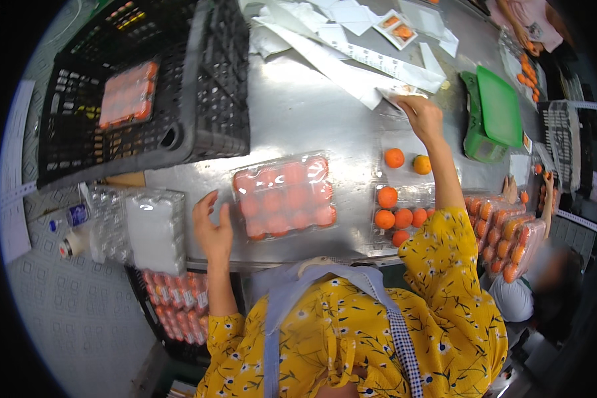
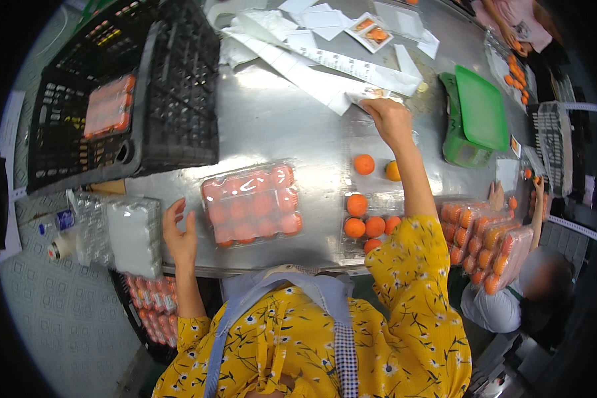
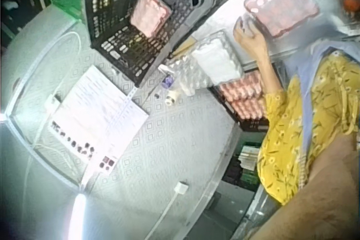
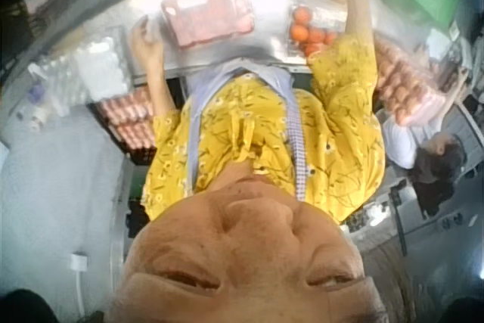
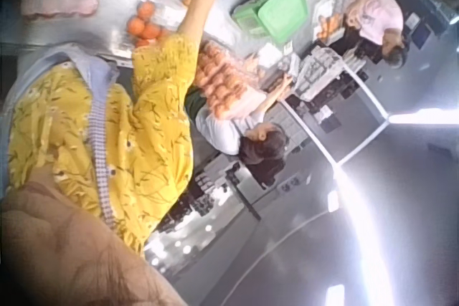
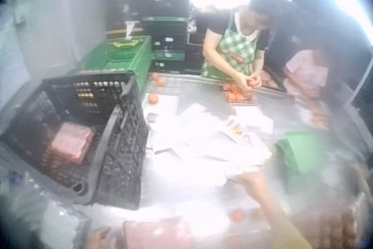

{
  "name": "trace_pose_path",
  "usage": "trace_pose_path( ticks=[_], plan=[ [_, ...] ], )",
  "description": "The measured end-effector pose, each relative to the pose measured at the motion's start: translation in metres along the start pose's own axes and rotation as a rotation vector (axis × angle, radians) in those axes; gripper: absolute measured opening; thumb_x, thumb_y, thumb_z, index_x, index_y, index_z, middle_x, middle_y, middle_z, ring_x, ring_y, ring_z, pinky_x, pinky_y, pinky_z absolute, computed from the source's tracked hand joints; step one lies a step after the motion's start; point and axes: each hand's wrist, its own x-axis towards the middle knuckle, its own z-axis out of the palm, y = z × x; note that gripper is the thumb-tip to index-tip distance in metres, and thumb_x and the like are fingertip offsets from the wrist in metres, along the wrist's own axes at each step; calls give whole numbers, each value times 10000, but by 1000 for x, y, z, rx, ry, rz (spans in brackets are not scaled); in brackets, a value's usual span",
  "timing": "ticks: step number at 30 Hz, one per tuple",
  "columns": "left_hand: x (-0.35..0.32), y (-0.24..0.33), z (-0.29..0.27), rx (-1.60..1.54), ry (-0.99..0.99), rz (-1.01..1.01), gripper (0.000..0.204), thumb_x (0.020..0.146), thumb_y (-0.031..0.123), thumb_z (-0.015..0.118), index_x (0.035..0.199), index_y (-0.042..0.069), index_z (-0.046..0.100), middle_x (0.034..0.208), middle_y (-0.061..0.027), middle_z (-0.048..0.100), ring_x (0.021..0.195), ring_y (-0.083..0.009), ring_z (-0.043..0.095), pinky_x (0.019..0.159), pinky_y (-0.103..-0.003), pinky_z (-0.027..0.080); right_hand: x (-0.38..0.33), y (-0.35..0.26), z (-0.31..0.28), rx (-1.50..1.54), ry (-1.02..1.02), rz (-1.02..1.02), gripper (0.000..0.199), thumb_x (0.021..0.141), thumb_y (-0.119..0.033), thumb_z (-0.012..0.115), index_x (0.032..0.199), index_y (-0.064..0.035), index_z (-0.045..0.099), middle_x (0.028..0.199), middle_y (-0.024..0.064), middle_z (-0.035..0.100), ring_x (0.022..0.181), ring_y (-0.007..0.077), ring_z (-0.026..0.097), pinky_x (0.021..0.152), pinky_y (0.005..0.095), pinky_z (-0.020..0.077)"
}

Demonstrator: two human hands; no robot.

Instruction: The person places tomatoes into plastic trays, discards lower-quality tomatoes into a bin below the table, applies labels to the trays, and stacks the finished trays into a larger black crate.

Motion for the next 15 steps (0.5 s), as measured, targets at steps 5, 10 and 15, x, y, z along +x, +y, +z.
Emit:
trace_pose_path(
  ticks=[5,10,15],
  plan=[
    [15,99,-7,-36,-134,441,467,630,66,687,1071,23,541,1108,-127,524,1043,-293,472,908,-367,367,-28,-127,-44,258,-85,-577,170,606,-23,609,747,-115,632,958,-9,628,1000,225,530,780,360,415],
    [22,117,5,-327,-665,313,502,710,154,684,1162,38,497,1172,-115,484,1077,-227,460,934,-340,364,-56,-184,-42,440,-13,-668,156,560,-82,644,707,-134,641,1002,-17,606,1004,252,513,782,380,410],
    [7,84,9,-865,-240,-231,525,800,137,605,1261,47,370,1146,-146,498,1029,-209,513,852,-318,441,-75,-187,-28,405,233,-524,208,531,-93,639,728,-159,654,905,-26,599,817,189,502,731,350,358]
  ],
)
